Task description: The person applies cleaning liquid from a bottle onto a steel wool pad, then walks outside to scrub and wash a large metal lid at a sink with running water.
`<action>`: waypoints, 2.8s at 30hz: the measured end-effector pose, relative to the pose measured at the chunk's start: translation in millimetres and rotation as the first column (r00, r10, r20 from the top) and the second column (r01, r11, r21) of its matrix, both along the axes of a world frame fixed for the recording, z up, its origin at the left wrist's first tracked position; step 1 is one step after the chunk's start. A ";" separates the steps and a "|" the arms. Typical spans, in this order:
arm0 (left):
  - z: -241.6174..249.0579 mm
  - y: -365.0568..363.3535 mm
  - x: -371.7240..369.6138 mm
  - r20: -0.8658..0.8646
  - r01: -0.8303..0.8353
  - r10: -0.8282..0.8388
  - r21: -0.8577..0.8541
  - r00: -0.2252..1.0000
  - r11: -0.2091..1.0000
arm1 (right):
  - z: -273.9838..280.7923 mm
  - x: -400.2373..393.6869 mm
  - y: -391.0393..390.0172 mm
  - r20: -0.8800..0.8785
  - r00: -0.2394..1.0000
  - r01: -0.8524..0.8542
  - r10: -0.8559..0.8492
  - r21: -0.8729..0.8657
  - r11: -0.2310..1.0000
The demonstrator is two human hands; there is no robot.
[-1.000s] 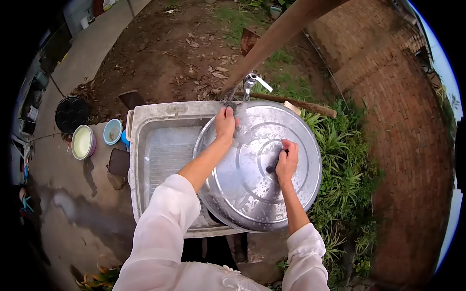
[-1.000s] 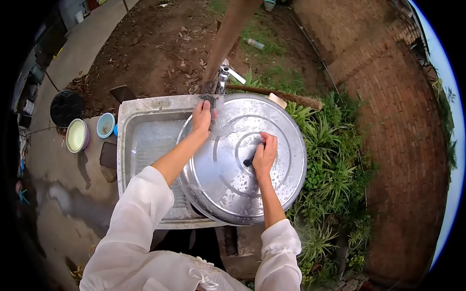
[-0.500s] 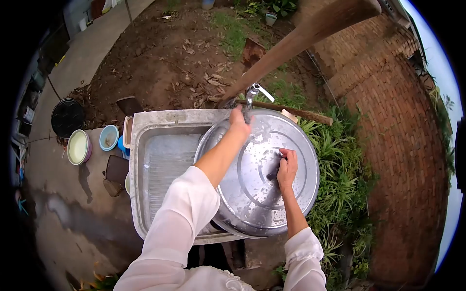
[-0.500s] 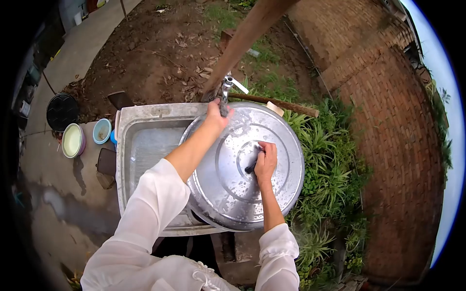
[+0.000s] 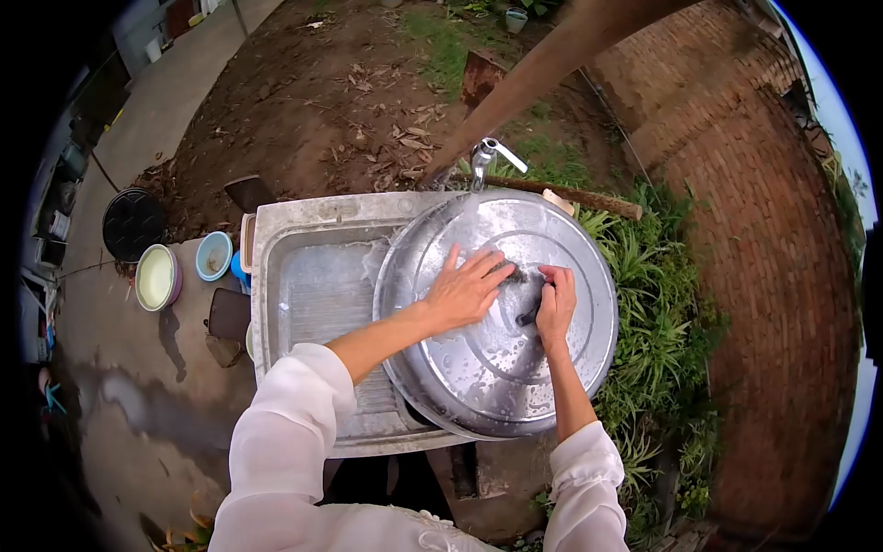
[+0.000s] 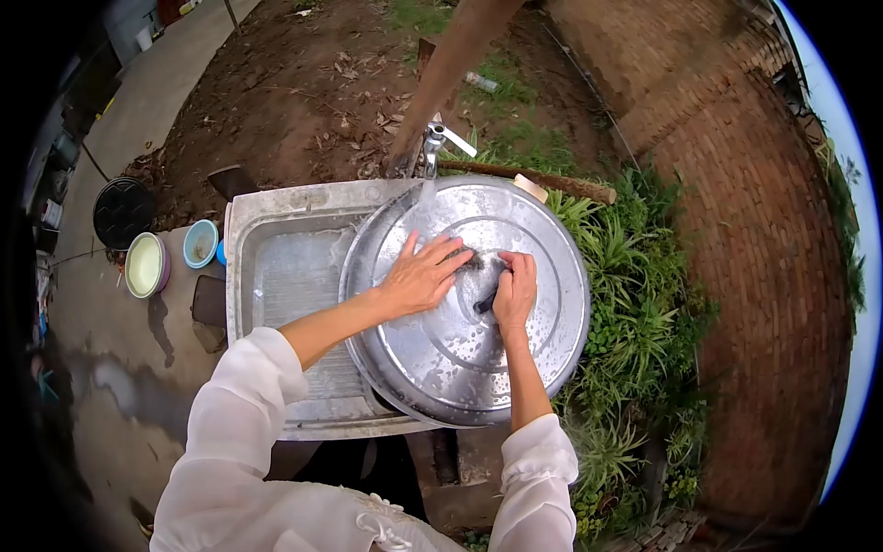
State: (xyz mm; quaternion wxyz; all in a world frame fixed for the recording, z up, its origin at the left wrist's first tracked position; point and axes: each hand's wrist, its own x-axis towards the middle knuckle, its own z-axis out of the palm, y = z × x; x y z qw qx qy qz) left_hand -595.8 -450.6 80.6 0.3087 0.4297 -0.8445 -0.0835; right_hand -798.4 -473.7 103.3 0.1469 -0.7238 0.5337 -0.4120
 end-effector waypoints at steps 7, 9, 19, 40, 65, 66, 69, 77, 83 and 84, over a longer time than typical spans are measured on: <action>10.7 -10.4 -38.9 0.051 -0.213 0.207 0.141 0.977 0.967 | -3.3 2.1 -2.5 0.072 0.997 0.007 -0.009 0.020 1.000; 9.2 19.8 -43.0 0.060 -0.114 0.108 0.097 0.992 0.989 | -3.2 -1.8 -3.2 0.033 0.999 -0.019 0.019 0.017 1.000; -3.5 15.1 38.1 -0.061 -0.525 0.557 0.265 0.828 0.809 | -8.5 -6.9 -7.1 -0.072 0.992 -0.105 0.105 0.003 0.994; -2.4 31.8 9.7 -0.034 -0.296 0.301 0.102 0.953 0.950 | -3.9 14.1 12.0 -0.058 0.986 0.162 -0.155 0.160 0.974; 20.2 -66.9 20.1 0.032 -0.362 0.368 0.284 0.929 0.888 | -0.4 41.4 6.1 -0.303 0.928 0.214 -0.215 -0.035 0.976; 13.7 -65.6 20.4 0.054 -0.486 0.485 0.203 0.873 0.850 | -0.1 41.9 6.6 -0.288 0.934 0.211 -0.211 -0.034 0.977; 11.6 -34.8 1.6 0.077 -0.396 0.389 0.208 0.918 0.894 | 1.8 45.4 9.4 -0.240 0.939 0.248 -0.248 -0.029 0.968; 7.5 -44.2 27.6 0.068 -0.432 0.427 0.157 0.902 0.888 | -9.8 42.4 3.9 -0.296 0.875 0.376 -0.384 -0.085 0.923; -32.5 27.8 54.6 -0.302 -0.606 0.674 0.294 0.675 0.739 | -12.3 46.9 4.4 -0.254 0.860 0.432 -0.443 -0.103 0.896; -35.1 44.8 50.9 -0.369 -0.619 0.699 0.326 0.613 0.715 | -12.8 47.0 3.8 -0.242 0.866 0.426 -0.438 -0.104 0.899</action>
